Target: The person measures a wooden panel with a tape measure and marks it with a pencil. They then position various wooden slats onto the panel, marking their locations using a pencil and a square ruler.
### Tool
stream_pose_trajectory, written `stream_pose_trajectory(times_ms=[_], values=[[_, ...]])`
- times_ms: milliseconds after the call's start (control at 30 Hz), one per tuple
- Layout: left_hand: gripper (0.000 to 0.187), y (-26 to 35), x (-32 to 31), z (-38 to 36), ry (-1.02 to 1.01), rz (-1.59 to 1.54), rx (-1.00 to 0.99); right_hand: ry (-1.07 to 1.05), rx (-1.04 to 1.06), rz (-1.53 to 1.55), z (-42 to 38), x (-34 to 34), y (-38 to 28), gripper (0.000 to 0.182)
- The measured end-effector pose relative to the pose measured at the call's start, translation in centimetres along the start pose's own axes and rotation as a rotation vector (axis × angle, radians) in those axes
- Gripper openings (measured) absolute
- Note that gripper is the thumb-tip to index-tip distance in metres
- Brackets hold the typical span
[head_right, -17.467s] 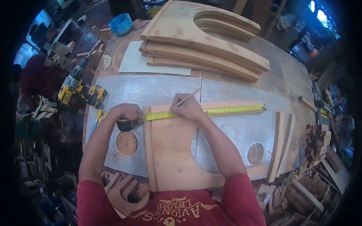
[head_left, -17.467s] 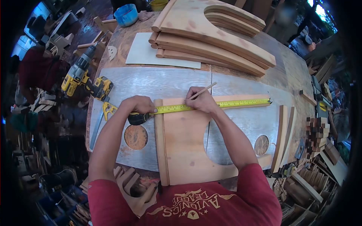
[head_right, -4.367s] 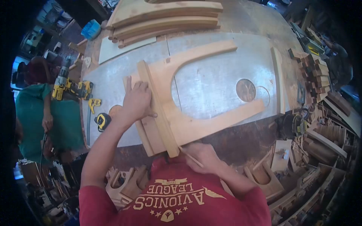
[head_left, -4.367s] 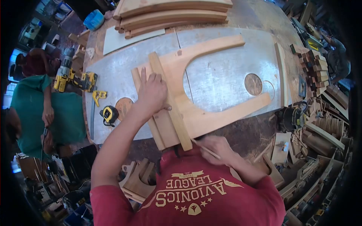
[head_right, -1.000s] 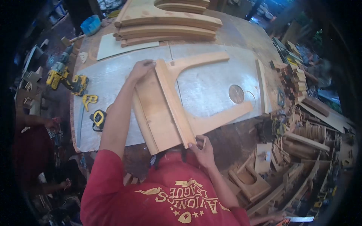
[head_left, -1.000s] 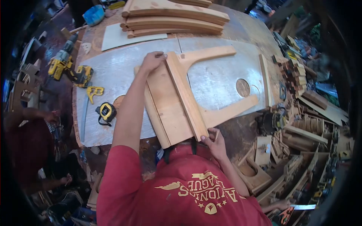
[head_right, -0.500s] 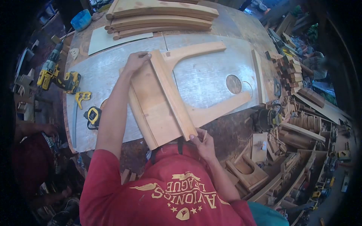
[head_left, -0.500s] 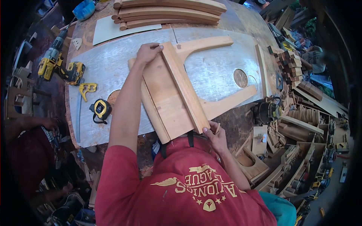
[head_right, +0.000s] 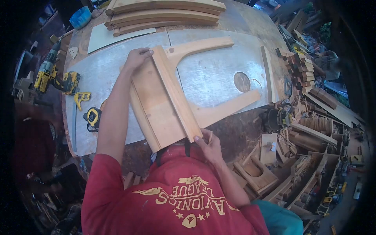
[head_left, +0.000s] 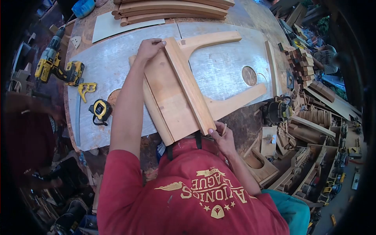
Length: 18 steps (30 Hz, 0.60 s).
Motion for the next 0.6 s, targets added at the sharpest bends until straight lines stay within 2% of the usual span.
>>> stream_pose_trajectory(times_ms=[367, 467, 600], values=[[0.051, 0.6, 0.1, -0.2, 0.004, 0.005, -0.042, -0.022, 0.006, -0.018, -0.3, -0.4, -0.5, 0.041], [0.051, 1.0, 0.3, -0.4, -0.006, 0.024, -0.014, -0.022, -0.048, -0.045, -0.4, -0.4, -0.7, 0.040], [0.052, 0.8, 0.2, -0.3, -0.011, -0.005, 0.000, -0.028, 0.020, -0.008, 0.0, -0.4, -0.3, 0.039]])
Point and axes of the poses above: each hand's wrist, its own z-axis towards the middle knuckle, its own x-axis out of the back of the hand, y = z × x, the point moved 7 cm from there along z, towards the middle knuckle, and after that the axes turned 4 degrees about -x, right-handed, at the moved point
